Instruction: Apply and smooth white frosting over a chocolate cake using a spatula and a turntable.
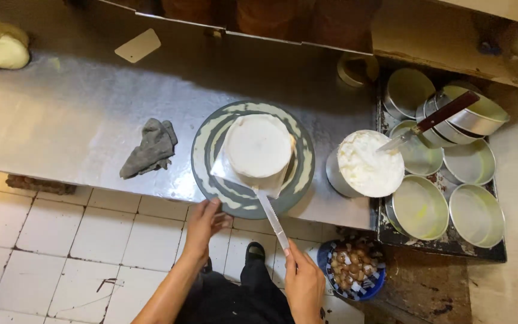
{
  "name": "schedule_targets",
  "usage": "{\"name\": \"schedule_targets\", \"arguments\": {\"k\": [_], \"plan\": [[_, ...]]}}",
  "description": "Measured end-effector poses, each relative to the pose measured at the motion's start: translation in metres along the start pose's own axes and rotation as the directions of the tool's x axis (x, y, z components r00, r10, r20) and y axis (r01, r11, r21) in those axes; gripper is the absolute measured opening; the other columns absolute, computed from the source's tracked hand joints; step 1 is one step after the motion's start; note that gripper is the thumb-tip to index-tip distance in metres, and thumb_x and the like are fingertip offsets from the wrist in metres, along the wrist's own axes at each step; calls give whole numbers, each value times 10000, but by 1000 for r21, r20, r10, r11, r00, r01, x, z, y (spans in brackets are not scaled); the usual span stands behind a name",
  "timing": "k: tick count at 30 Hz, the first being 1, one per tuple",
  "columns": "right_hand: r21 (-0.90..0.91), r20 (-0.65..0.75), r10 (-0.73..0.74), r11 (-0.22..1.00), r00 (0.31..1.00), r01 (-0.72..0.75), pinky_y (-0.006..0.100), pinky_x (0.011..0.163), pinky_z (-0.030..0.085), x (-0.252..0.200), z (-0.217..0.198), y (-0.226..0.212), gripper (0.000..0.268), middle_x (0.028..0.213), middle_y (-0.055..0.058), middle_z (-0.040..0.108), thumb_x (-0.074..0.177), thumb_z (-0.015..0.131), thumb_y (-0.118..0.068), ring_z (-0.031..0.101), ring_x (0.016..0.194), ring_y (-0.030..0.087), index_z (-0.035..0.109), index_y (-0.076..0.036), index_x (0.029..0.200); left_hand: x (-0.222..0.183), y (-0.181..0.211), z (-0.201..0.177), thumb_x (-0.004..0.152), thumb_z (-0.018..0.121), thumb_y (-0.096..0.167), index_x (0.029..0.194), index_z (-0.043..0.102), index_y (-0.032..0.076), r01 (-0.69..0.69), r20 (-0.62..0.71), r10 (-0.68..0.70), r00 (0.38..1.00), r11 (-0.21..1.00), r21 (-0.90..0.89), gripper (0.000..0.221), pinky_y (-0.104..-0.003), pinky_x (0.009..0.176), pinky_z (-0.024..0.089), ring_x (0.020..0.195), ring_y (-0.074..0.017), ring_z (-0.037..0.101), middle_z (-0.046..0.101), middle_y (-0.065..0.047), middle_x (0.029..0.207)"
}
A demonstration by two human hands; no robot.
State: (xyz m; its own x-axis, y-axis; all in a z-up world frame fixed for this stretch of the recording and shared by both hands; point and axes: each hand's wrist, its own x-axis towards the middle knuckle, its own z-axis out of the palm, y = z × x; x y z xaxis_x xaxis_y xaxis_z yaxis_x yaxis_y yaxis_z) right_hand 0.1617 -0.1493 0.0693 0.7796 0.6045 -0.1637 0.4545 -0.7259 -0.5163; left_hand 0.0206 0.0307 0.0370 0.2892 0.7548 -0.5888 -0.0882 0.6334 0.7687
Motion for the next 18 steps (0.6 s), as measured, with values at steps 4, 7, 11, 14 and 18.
{"name": "schedule_targets", "arguments": {"k": [4, 7, 11, 14, 18], "plan": [[46, 1, -32, 998, 999, 32, 359, 569, 507, -1, -1, 1, 314, 819, 20, 777, 929, 618, -246, 650, 572, 217, 755, -207, 1209, -17, -1, 12, 1008, 540, 285, 1190, 620, -35, 52, 24, -53, 998, 996, 67, 377, -377, 825, 586, 858, -260, 703, 731, -188, 970], [59, -18, -56, 997, 998, 57, 353, 578, 525, 0, 3, 5, 308, 880, 13, 797, 922, 623, -243, 675, 593, 220, 764, -212, 1195, -20, -10, 14, 973, 559, 304, 1221, 639, -41, 97, 146, -115, 983, 988, 120, 432, -386, 904, 586, 984, -269, 726, 767, -201, 1103], [-19, 35, -23, 1000, 999, 24, 392, 580, 487, -2, -2, -3, 338, 773, 24, 754, 929, 603, -273, 639, 591, 254, 745, -274, 1236, -19, 6, 12, 965, 580, 294, 1209, 627, -56, 121, 38, -124, 992, 989, 84, 429, -417, 979, 556, 930, -293, 699, 738, -223, 1112], [41, 60, 4, 999, 998, -6, 351, 590, 519, -4, -2, -1, 319, 841, -5, 802, 927, 611, -298, 684, 612, 221, 766, -223, 1195, -25, 10, 12, 1001, 541, 257, 1162, 639, -78, 102, 77, -106, 991, 993, 53, 385, -387, 943, 576, 1064, -290, 731, 737, -237, 1103], [211, 346, 170, 944, 923, -253, 231, 402, 354, 10, -2, 45, 360, 646, -46, 714, 933, 664, -290, 492, 425, 77, 771, -250, 1275, -26, -5, 11, 990, 568, 255, 1247, 640, -54, 133, 110, -133, 985, 991, 6, 408, -369, 918, 557, 1075, -287, 734, 744, -225, 1109]]}}
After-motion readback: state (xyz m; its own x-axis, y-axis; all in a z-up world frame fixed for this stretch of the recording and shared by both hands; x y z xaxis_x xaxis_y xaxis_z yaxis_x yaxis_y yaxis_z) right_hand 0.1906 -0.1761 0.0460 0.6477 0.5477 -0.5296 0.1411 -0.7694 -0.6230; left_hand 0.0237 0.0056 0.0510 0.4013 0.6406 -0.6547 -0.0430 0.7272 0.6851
